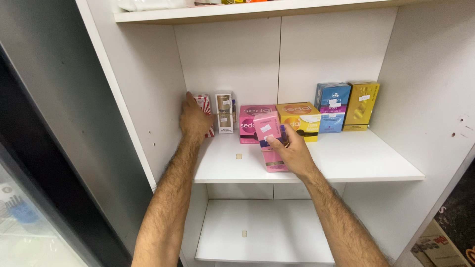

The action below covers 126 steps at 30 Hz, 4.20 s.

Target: The person removes hygiene and household items including toothbrushes, boxed soap, and paper products from a cardboard container and arranges them into rows on white shelves.

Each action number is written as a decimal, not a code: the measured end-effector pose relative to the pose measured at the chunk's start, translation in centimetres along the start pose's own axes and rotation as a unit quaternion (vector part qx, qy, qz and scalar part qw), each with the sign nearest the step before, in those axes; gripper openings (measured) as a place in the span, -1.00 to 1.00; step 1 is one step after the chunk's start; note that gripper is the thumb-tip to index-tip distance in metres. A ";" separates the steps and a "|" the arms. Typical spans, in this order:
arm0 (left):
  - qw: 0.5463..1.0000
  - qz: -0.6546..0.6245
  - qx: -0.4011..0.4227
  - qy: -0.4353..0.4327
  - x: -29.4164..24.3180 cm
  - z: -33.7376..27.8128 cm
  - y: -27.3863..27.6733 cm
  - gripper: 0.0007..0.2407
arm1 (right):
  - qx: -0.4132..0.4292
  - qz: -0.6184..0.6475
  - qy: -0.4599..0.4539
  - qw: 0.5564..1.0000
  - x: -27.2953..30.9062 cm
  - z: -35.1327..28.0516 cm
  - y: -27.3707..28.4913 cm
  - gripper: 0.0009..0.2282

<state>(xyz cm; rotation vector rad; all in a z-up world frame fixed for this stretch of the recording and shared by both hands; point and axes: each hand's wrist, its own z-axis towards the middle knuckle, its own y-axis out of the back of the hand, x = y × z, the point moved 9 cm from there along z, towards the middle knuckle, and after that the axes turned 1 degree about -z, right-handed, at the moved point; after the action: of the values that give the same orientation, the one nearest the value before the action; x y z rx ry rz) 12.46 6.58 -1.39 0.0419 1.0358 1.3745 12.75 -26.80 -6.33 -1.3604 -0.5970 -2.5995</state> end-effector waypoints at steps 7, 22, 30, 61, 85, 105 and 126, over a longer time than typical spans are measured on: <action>0.999 0.000 0.012 0.033 3.5 2.8 -4.2 -0.30 | -0.006 0.007 0.014 1.000 -0.3 0.1 0.2 -0.66; 0.969 0.179 -0.165 -0.048 4.8 4.0 -5.7 -0.63 | -0.046 0.056 0.048 0.996 -1.9 1.0 0.2 -0.72; 0.973 0.008 -0.134 -0.187 -6.9 -9.1 2.9 -0.53 | -0.046 0.029 0.038 0.998 -3.3 1.7 0.6 -0.60; 0.990 -0.022 0.108 0.084 4.3 -2.0 -4.7 -0.26 | 0.011 0.042 0.022 0.999 -3.7 1.9 -0.5 -0.72; 0.996 0.086 0.008 -0.029 -1.8 -8.4 0.3 -0.39 | -0.014 -0.373 0.172 0.912 -3.5 2.1 -3.7 -0.88; 0.953 -0.209 0.177 -0.132 -15.8 -21.2 -1.4 -0.99 | -0.098 -0.403 0.068 0.907 1.1 -0.9 2.1 -0.83; 0.668 -0.237 0.704 -0.044 -36.2 -44.7 10.0 -0.82 | -0.216 -0.436 -0.171 0.857 25.0 -30.5 26.0 -0.97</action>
<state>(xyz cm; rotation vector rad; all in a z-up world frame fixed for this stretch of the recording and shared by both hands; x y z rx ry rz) -17.42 -43.57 -0.94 0.9092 1.6492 -0.1682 -16.77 -61.65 5.64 -2.1145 -0.8809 -3.3604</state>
